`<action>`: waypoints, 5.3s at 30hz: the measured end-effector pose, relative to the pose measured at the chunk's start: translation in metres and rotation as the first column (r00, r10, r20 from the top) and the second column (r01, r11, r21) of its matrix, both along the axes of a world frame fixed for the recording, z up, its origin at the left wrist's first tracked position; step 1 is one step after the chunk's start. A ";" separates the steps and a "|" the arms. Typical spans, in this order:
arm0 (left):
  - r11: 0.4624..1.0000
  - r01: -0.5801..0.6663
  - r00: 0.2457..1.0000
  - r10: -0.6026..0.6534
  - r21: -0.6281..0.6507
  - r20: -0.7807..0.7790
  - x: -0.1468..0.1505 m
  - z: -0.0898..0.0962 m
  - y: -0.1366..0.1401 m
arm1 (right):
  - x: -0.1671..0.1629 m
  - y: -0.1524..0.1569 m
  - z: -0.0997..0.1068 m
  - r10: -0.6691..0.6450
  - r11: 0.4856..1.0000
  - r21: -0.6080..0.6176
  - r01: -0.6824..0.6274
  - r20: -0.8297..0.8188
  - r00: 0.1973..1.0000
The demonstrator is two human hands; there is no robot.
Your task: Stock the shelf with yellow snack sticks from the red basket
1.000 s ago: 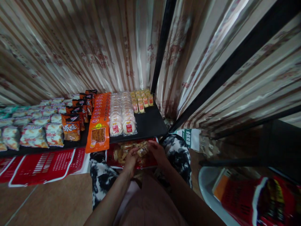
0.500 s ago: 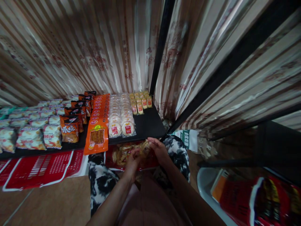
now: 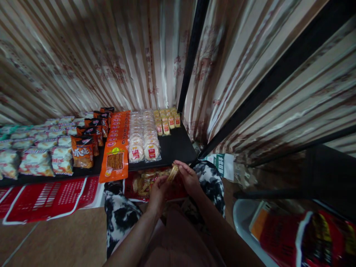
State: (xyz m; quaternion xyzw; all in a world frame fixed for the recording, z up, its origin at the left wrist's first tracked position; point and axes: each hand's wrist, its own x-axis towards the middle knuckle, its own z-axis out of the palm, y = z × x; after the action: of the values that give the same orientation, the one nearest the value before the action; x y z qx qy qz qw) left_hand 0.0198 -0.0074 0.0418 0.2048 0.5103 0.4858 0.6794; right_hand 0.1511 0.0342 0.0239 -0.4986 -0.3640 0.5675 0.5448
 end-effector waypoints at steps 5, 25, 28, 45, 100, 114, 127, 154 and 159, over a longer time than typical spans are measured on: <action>0.995 0.013 0.946 0.020 0.100 -0.323 -0.001 0.004 0.003 | -0.002 -0.004 0.016 0.040 0.995 -0.092 -0.031 0.101 0.994; 0.943 0.019 0.866 0.150 0.333 -0.477 -0.002 0.003 -0.001 | -0.004 -0.008 0.002 0.056 0.998 -0.009 -0.057 -0.108 0.993; 0.960 0.004 0.881 0.130 0.281 -0.456 -0.002 0.005 -0.002 | -0.005 -0.009 0.003 0.059 0.998 -0.001 -0.059 -0.114 0.992; 0.976 0.011 0.864 0.100 0.219 -0.493 -0.017 0.012 -0.037 | -0.023 -0.039 0.000 0.088 0.993 -0.064 -0.099 -0.152 0.984; 0.969 0.046 0.824 0.102 0.244 -0.558 -0.019 0.001 -0.049 | -0.031 -0.046 0.002 0.020 0.994 -0.106 -0.030 -0.088 0.996; 0.956 -0.047 0.860 0.187 0.291 -0.475 -0.023 0.012 -0.033 | -0.029 -0.037 0.010 0.040 0.996 -0.072 -0.044 -0.048 0.998; 0.951 -0.105 0.891 0.219 0.289 -0.398 -0.034 0.019 -0.010 | -0.033 -0.028 0.009 0.050 0.996 -0.071 -0.053 -0.046 0.998; 0.946 -0.175 0.940 0.242 0.272 -0.238 -0.025 0.005 0.021 | -0.031 -0.012 0.009 0.088 0.995 -0.062 -0.084 0.059 0.994; 0.933 -0.181 0.954 0.243 0.312 -0.174 -0.018 0.018 0.038 | -0.028 0.002 0.031 0.081 0.997 -0.016 -0.080 0.131 0.988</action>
State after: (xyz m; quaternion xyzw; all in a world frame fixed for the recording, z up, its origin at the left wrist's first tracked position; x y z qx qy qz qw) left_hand 0.0016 0.0308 0.0597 0.2964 0.5210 0.6024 0.5271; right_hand 0.1230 0.0364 0.0549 -0.5227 -0.4157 0.5569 0.4938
